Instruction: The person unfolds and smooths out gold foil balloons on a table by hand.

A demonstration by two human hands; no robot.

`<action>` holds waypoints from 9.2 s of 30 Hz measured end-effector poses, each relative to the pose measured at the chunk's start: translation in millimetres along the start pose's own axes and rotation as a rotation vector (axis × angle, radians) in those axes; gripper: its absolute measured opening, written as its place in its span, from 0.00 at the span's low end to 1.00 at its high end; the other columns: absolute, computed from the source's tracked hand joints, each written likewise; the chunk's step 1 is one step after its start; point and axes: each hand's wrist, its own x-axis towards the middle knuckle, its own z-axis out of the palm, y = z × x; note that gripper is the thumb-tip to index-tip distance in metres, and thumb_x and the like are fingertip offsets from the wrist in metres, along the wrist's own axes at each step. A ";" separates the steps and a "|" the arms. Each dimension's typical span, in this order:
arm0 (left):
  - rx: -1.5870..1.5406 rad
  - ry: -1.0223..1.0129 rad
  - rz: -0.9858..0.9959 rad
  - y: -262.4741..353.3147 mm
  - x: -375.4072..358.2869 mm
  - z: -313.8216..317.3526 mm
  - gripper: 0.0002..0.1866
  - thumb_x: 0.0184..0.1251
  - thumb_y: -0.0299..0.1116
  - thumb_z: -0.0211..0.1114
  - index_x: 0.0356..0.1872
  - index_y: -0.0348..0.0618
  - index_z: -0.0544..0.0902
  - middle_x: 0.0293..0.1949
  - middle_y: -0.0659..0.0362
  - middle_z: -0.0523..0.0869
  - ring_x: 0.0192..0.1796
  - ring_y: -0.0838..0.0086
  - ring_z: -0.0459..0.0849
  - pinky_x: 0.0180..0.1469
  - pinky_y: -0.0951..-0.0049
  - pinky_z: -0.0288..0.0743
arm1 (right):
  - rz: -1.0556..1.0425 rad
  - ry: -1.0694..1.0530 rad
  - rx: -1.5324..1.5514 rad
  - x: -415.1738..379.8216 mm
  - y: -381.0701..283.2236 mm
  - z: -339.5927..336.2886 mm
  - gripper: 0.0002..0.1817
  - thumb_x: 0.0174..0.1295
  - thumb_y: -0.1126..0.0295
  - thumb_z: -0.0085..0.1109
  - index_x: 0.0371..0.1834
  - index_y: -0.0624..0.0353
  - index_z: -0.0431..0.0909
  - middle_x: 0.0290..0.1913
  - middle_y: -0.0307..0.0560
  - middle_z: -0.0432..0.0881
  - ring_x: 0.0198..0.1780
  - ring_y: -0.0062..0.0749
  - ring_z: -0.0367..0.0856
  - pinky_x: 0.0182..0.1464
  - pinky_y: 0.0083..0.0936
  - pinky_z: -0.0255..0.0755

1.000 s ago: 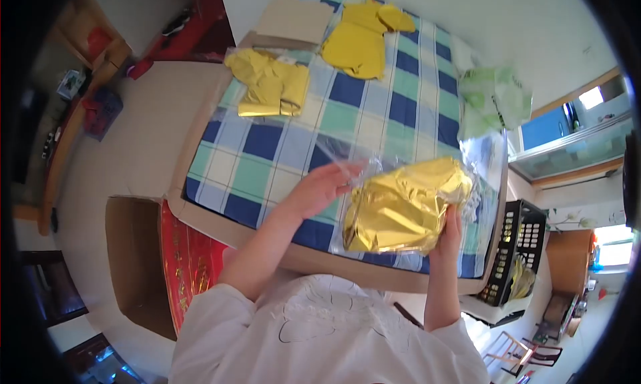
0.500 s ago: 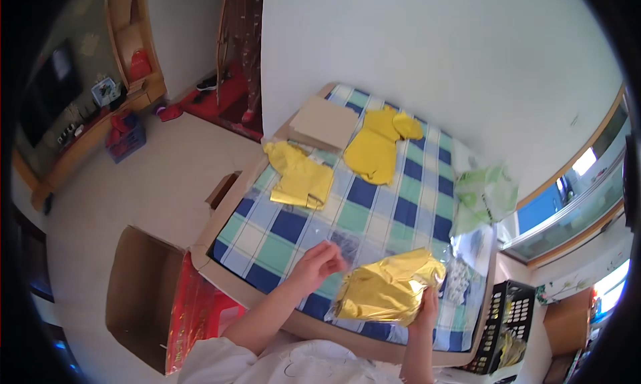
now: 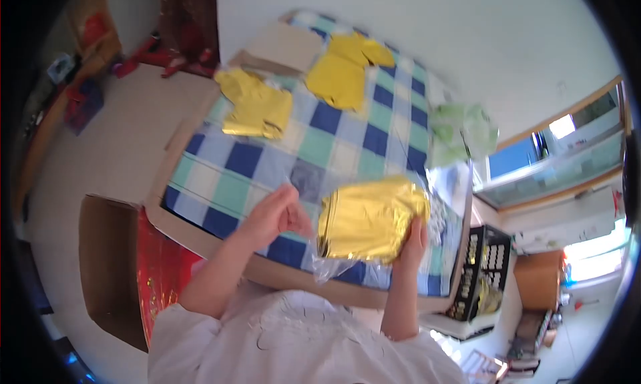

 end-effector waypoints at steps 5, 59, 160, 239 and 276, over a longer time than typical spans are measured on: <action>0.238 -0.182 -0.017 -25.5 3.8 -12.4 0.15 0.75 0.42 0.48 0.33 0.43 0.74 0.26 0.60 0.77 0.28 0.71 0.78 0.35 0.72 0.75 | -0.051 -0.076 0.027 12.6 -7.6 -1.0 0.16 0.71 0.62 0.49 0.54 0.60 0.73 0.45 0.38 0.79 0.44 0.22 0.78 0.45 0.20 0.74; -0.237 0.269 0.338 57.9 -21.6 -14.5 0.16 0.62 0.31 0.62 0.49 0.38 0.74 0.35 0.58 0.82 0.35 0.74 0.83 0.36 0.75 0.77 | -0.362 -0.366 -1.278 11.6 -11.9 -19.3 0.26 0.61 0.65 0.59 0.62 0.57 0.64 0.39 0.51 0.80 0.38 0.36 0.79 0.39 0.30 0.71; 1.748 -0.705 0.449 -107.9 81.0 31.4 0.28 0.59 0.43 0.65 0.61 0.54 0.71 0.69 0.58 0.63 0.73 0.62 0.57 0.70 0.50 0.51 | 0.082 0.045 -0.126 366.8 43.1 98.6 0.20 0.57 0.71 0.65 0.51 0.67 0.72 0.43 0.48 0.80 0.38 0.31 0.81 0.40 0.26 0.77; 1.051 0.579 0.318 39.8 -2.7 -68.6 0.08 0.59 0.32 0.64 0.29 0.37 0.81 0.26 0.58 0.83 0.33 0.74 0.82 0.39 0.73 0.73 | -0.578 -0.431 -1.043 36.1 22.0 55.1 0.20 0.61 0.73 0.56 0.57 0.59 0.71 0.59 0.55 0.71 0.60 0.45 0.71 0.60 0.36 0.66; 0.402 -0.323 -0.438 37.2 47.2 0.9 0.14 0.64 0.33 0.61 0.46 0.36 0.81 0.40 0.59 0.84 0.38 0.80 0.82 0.40 0.79 0.76 | -0.330 -0.845 -0.707 16.9 -24.7 94.2 0.07 0.60 0.76 0.60 0.41 0.64 0.79 0.36 0.42 0.76 0.36 0.22 0.77 0.36 0.18 0.72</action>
